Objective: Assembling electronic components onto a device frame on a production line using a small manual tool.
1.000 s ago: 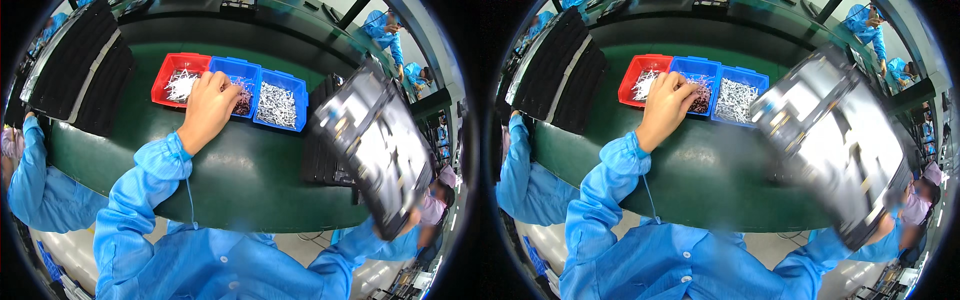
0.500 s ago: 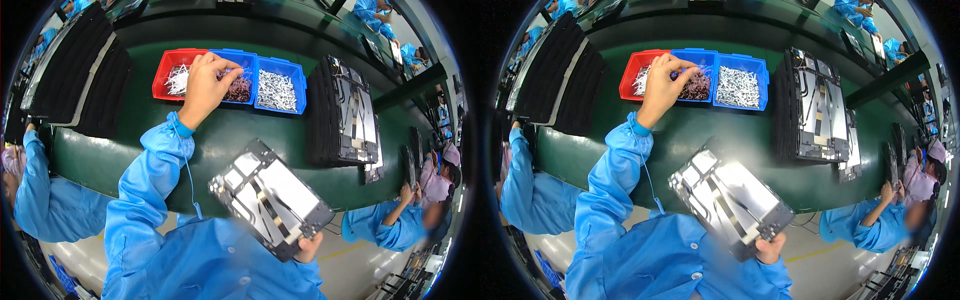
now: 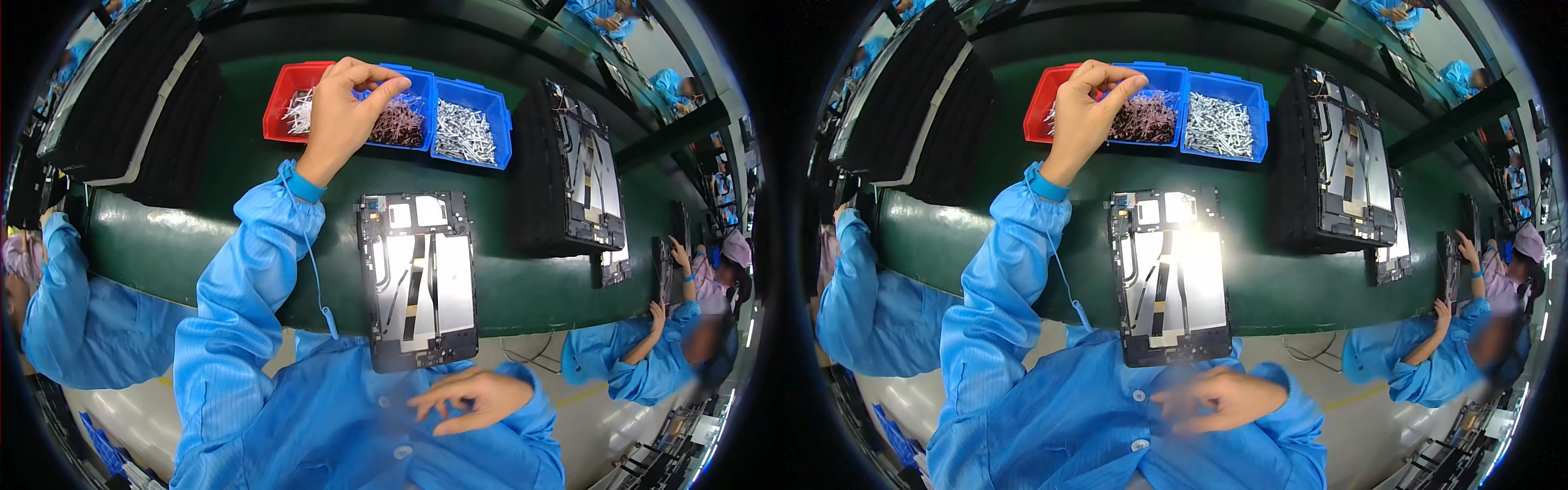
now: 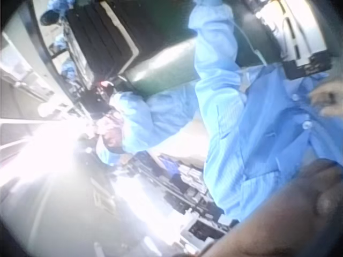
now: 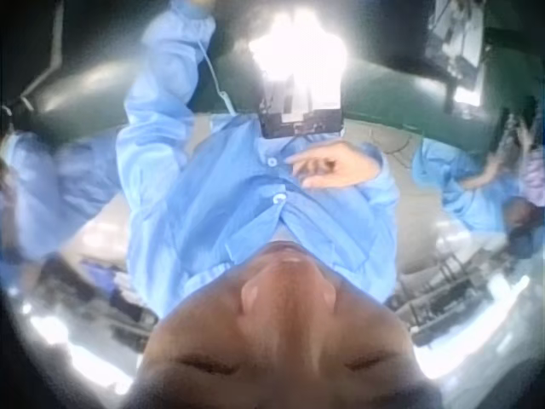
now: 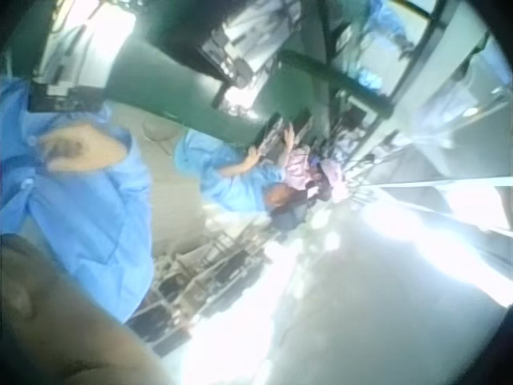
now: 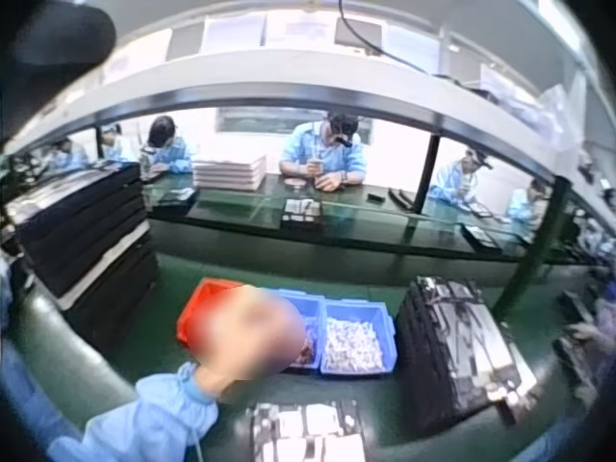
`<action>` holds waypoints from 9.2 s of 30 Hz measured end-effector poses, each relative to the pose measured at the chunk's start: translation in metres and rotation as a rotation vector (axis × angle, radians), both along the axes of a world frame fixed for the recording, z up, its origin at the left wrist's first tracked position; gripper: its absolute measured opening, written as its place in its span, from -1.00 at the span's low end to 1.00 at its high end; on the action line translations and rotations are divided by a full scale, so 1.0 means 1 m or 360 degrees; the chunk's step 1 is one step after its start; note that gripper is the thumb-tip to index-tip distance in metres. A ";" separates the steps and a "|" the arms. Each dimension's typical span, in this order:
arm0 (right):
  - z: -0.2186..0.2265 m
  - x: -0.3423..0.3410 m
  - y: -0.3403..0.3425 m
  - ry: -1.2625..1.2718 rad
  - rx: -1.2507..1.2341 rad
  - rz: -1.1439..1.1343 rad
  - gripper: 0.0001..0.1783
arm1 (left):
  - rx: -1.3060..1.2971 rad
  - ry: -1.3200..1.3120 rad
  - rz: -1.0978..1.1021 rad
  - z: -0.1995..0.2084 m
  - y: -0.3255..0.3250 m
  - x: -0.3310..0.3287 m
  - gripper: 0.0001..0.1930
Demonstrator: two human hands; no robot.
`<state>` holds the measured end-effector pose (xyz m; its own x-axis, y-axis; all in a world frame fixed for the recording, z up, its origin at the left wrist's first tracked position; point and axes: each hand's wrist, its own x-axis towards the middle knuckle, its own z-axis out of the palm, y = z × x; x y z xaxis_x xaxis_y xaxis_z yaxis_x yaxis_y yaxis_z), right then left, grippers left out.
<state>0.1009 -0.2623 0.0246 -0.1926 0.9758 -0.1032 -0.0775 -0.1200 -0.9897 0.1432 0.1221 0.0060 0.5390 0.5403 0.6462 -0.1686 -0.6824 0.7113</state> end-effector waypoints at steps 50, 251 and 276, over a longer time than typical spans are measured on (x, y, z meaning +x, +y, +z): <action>-0.029 0.028 0.133 -0.1164 0.0572 -0.1122 -0.87 | 0.0196 0.0650 -0.0014 -0.018 -0.119 -0.158 -0.61; 0.005 0.051 0.089 -0.0030 0.0524 -0.1690 -0.93 | -0.1482 0.0455 -0.0763 0.034 -0.125 -0.184 -0.70; 0.064 0.019 0.151 0.0273 0.0891 -0.0776 -0.93 | 0.0371 0.0149 0.0036 -0.007 -0.110 -0.168 -0.65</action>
<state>0.1199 -0.1115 0.0881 0.3046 0.8525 0.4247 -0.1511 0.4836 -0.8622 -0.0250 0.0119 -0.0007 0.5920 0.3951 0.7024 -0.0925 -0.8325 0.5462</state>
